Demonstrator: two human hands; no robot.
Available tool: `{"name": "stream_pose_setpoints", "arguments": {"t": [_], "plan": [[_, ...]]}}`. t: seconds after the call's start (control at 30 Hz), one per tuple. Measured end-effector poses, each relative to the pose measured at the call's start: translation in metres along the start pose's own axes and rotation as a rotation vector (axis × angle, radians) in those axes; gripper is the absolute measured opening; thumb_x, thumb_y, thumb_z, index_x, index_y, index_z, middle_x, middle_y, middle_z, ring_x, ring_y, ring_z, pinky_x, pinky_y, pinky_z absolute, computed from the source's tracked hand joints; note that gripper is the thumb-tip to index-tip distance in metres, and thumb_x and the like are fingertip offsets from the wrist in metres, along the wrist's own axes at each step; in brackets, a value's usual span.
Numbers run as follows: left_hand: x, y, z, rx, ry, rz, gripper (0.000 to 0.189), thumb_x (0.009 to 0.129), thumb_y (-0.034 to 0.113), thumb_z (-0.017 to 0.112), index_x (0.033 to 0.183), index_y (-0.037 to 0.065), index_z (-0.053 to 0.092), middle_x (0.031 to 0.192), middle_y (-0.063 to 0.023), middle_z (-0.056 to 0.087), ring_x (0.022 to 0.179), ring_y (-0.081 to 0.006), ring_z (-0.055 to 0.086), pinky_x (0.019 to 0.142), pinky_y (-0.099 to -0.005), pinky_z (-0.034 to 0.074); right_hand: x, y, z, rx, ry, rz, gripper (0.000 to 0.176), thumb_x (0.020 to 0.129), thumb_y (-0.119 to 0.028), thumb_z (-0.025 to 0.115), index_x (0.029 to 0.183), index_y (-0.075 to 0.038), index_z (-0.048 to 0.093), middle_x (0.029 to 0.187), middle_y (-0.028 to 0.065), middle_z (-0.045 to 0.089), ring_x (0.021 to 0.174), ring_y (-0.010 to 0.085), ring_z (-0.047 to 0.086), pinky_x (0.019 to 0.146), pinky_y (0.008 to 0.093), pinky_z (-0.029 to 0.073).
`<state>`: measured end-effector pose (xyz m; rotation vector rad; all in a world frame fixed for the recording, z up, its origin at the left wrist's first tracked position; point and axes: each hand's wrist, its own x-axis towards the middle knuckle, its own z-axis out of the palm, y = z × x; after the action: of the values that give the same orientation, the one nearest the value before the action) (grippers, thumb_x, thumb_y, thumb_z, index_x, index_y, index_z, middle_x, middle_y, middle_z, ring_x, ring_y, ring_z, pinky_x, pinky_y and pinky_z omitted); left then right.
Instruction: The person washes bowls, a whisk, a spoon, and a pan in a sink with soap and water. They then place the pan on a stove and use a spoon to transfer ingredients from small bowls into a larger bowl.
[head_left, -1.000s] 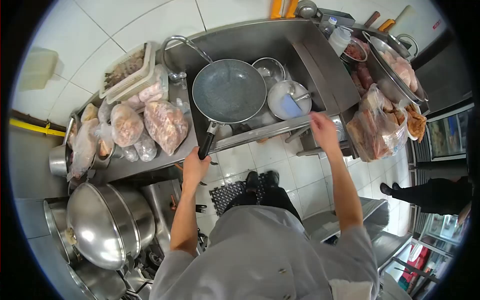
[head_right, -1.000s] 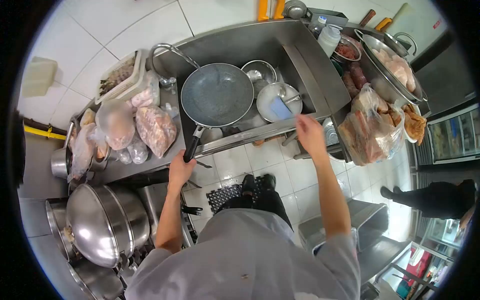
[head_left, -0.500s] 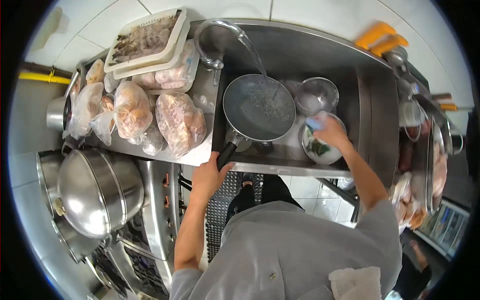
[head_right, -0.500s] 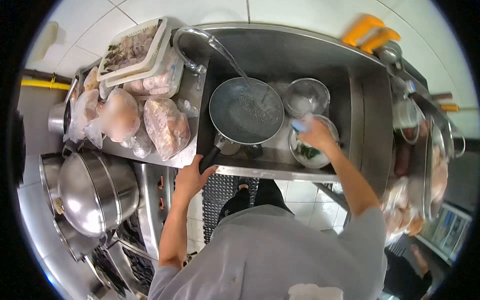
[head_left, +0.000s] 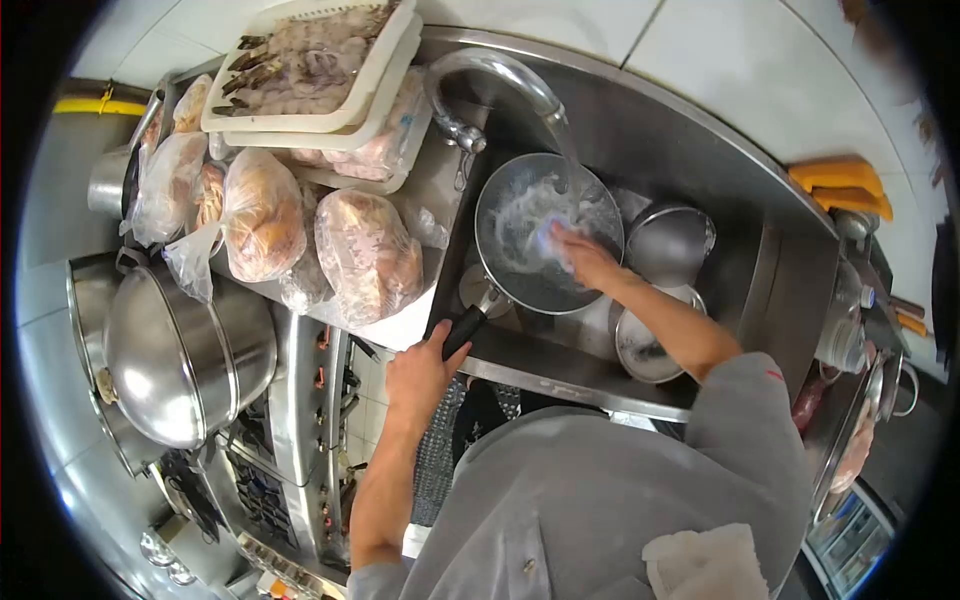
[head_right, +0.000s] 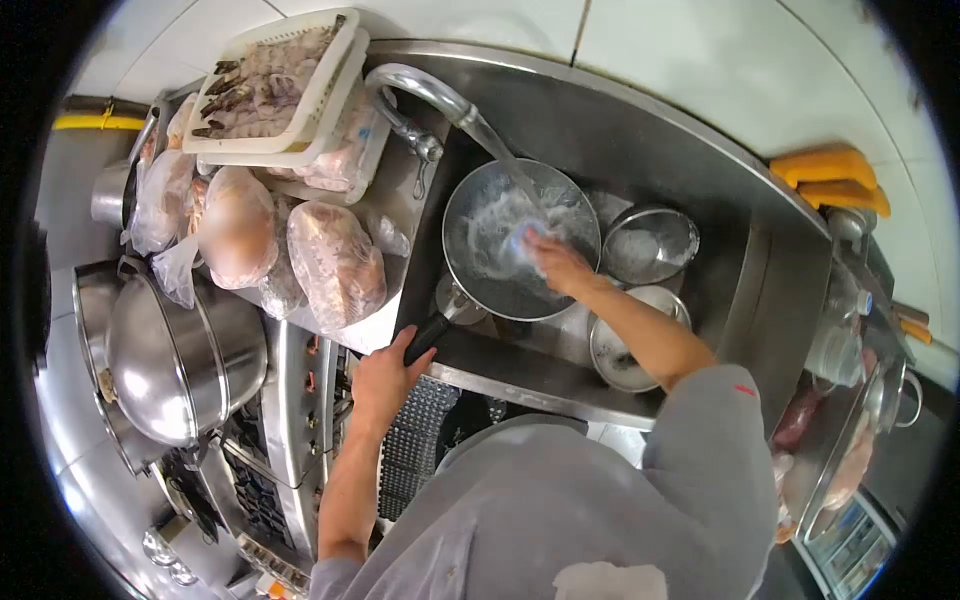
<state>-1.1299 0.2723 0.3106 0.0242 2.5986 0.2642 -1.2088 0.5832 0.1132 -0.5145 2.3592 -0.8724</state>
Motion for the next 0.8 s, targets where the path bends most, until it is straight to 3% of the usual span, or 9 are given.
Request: {"name": "stream_pose_setpoints", "arguments": {"t": [0.1,0.13,0.3,0.43,0.47,0.53,0.63,0.7,0.8], "plan": [[0.002,0.003,0.001,0.004,-0.007,-0.026,0.046,0.084,0.05,0.059,0.119,0.02,0.056,0.075,-0.0171,0.067,0.072,-0.0373,0.066,0.064,-0.0472,0.052,0.052,-0.012,-0.001,-0.461,0.074,0.108,0.062,0.08,-0.007,0.054,0.139,-0.017,0.04,0.144,0.0107,0.038,0.128,0.0342,0.041,0.102,0.0387,0.04],[0.001,0.005,-0.001,0.001,-0.025,-0.046,0.046,0.084,0.05,0.059,0.118,0.02,0.056,0.075,-0.0169,0.067,0.072,-0.0371,0.066,0.064,-0.047,0.052,0.065,0.006,0.039,-0.043,0.175,0.173,0.046,0.087,-0.019,0.05,0.133,-0.016,0.047,0.135,0.0142,0.047,0.123,0.0364,0.044,0.101,0.0414,0.04],[0.004,0.004,-0.004,0.044,-0.03,-0.025,0.045,0.082,0.05,0.061,0.117,0.022,0.057,0.073,-0.0167,0.066,0.071,-0.0371,0.066,0.064,-0.047,0.052,0.032,0.019,0.021,0.215,0.437,0.225,0.016,0.085,-0.014,0.055,0.09,0.0,0.062,0.093,0.0158,0.06,0.099,0.0295,0.058,0.076,0.0425,0.048],[0.005,0.005,-0.006,-0.032,-0.011,-0.055,0.043,0.082,0.047,0.063,0.114,0.018,0.06,0.075,-0.0162,0.067,0.073,-0.0369,0.066,0.066,-0.0464,0.052,0.055,-0.005,0.01,0.399,0.255,0.328,0.031,0.089,-0.031,0.05,0.107,-0.005,0.054,0.119,0.0265,0.051,0.117,0.0331,0.047,0.092,0.0446,0.04],[0.004,0.007,-0.01,-0.032,-0.021,-0.06,0.043,0.082,0.046,0.063,0.113,0.017,0.061,0.077,-0.0161,0.068,0.073,-0.0364,0.066,0.066,-0.0457,0.052,0.047,-0.005,0.041,0.204,0.299,0.095,0.031,0.088,-0.03,0.051,0.105,-0.004,0.055,0.117,0.0268,0.052,0.112,0.0332,0.05,0.088,0.0444,0.042],[0.004,0.007,-0.011,-0.038,-0.024,-0.037,0.043,0.082,0.046,0.063,0.114,0.016,0.06,0.078,-0.0162,0.068,0.073,-0.0363,0.066,0.066,-0.0455,0.052,0.004,-0.046,0.024,0.534,0.309,0.266,0.029,0.084,-0.029,0.058,0.092,-0.001,0.057,0.113,0.0271,0.054,0.097,0.0377,0.058,0.08,0.044,0.047],[0.007,0.002,-0.009,-0.046,0.016,-0.007,0.043,0.082,0.045,0.063,0.113,0.015,0.061,0.079,-0.0159,0.068,0.073,-0.0359,0.066,0.066,-0.0453,0.052,0.02,0.028,-0.004,0.433,0.388,0.355,0.037,0.082,-0.02,0.061,0.115,-0.004,0.055,0.092,0.0155,0.062,0.092,0.0274,0.061,0.079,0.0368,0.048],[0.005,0.006,-0.012,-0.042,-0.015,-0.041,0.043,0.082,0.045,0.063,0.112,0.015,0.061,0.079,-0.0152,0.068,0.073,-0.036,0.065,0.067,-0.0453,0.052,0.058,0.043,0.007,-0.021,0.531,0.249,0.033,0.083,-0.017,0.058,0.114,-0.006,0.055,0.076,0.0126,0.059,0.077,0.0261,0.06,0.067,0.0398,0.048],[0.01,0.008,-0.015,-0.077,-0.016,-0.063,0.047,0.08,0.046,0.066,0.114,0.014,0.062,0.079,-0.0186,0.067,0.076,-0.0361,0.066,0.069,-0.0451,0.052,0.119,-0.048,-0.002,0.739,0.7,0.364,0.031,0.083,-0.008,0.053,0.114,-0.004,0.055,0.094,0.0193,0.055,0.085,0.0349,0.059,0.073,0.0418,0.048]]}}
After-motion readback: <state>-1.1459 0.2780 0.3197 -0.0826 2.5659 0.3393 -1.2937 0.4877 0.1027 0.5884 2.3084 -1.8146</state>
